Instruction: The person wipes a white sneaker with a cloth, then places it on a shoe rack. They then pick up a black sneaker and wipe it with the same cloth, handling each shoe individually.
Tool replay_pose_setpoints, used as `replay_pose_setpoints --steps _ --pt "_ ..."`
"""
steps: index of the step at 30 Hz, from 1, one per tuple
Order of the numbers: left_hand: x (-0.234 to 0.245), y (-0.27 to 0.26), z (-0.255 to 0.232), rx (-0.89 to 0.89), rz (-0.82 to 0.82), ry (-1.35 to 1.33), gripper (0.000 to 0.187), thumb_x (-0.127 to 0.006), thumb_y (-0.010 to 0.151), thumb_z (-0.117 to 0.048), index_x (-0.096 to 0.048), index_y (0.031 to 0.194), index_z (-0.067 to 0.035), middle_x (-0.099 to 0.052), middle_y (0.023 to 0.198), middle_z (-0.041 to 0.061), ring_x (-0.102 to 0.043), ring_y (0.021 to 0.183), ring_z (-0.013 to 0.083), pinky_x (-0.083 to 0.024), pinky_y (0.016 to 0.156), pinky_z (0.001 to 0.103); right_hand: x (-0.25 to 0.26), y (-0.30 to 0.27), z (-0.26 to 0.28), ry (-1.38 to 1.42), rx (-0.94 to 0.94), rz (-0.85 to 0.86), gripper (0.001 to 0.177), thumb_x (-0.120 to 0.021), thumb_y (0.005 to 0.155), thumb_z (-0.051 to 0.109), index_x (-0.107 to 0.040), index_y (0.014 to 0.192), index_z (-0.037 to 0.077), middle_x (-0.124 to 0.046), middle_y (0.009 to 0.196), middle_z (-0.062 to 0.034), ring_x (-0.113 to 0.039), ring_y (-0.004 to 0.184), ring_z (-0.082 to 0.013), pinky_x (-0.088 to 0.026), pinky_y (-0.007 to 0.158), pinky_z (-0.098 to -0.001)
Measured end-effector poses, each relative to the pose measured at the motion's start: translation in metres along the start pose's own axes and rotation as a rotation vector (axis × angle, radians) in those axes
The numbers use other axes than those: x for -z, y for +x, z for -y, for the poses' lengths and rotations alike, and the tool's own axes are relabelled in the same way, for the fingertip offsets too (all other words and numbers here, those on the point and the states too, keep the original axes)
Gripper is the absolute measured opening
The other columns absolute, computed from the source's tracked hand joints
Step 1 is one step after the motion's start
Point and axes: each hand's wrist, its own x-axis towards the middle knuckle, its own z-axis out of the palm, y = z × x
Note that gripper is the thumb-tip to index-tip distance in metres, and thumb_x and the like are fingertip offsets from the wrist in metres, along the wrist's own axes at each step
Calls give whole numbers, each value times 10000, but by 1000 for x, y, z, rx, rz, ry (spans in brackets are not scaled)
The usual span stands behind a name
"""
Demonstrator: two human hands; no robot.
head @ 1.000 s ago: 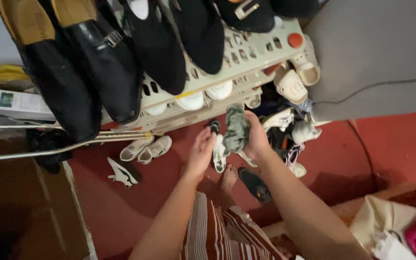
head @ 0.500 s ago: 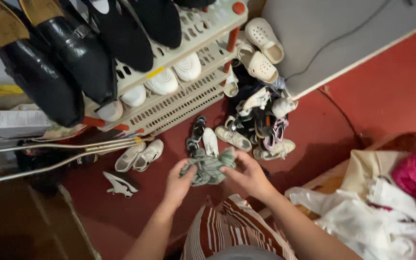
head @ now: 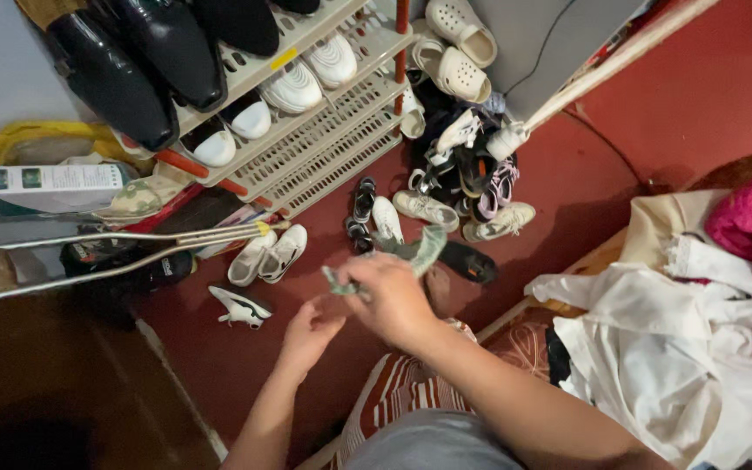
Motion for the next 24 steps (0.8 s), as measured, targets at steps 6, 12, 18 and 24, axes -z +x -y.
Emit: replay_pose_setpoints --steps 6,12,18,24 --pt "7 -10 -9 -609 7 357 657 -829 791 -188 -538 1367 -61 -618 1224 107 -618 1126 256 -502 996 390 3 -12 40 1072 -242 355 296 -709 975 -29 -562 1204 88 -601 1036 1 -588 1003 -71 -514 904 -259" --pt "11 -7 -3 -398 -160 100 491 -720 832 -26 -622 1312 -65 -732 1175 87 -707 1093 225 -544 934 362 14 -30 -21 1075 -409 -76 178 -640 1017 17 -580 1163 99 -651 1080 -15 -636 1021 -119 -558 911 -290" --pt "5 -13 -58 -188 -28 -611 520 -547 888 75 -560 1388 -67 -645 1216 91 -629 1044 215 -531 830 380 23 -65 -145 979 -893 -343 160 -604 1024 59 -587 1179 97 -654 1060 -29 -633 917 -134 -550 791 -290" --pt "-14 -26 -124 -247 247 -988 499 -435 894 76 -462 1373 -60 -595 1330 125 -617 1209 257 -535 1011 482 0 -83 -172 934 -1378 -141 465 -585 973 384 -585 1379 156 -638 1287 -66 -602 1093 -221 -486 907 -395"
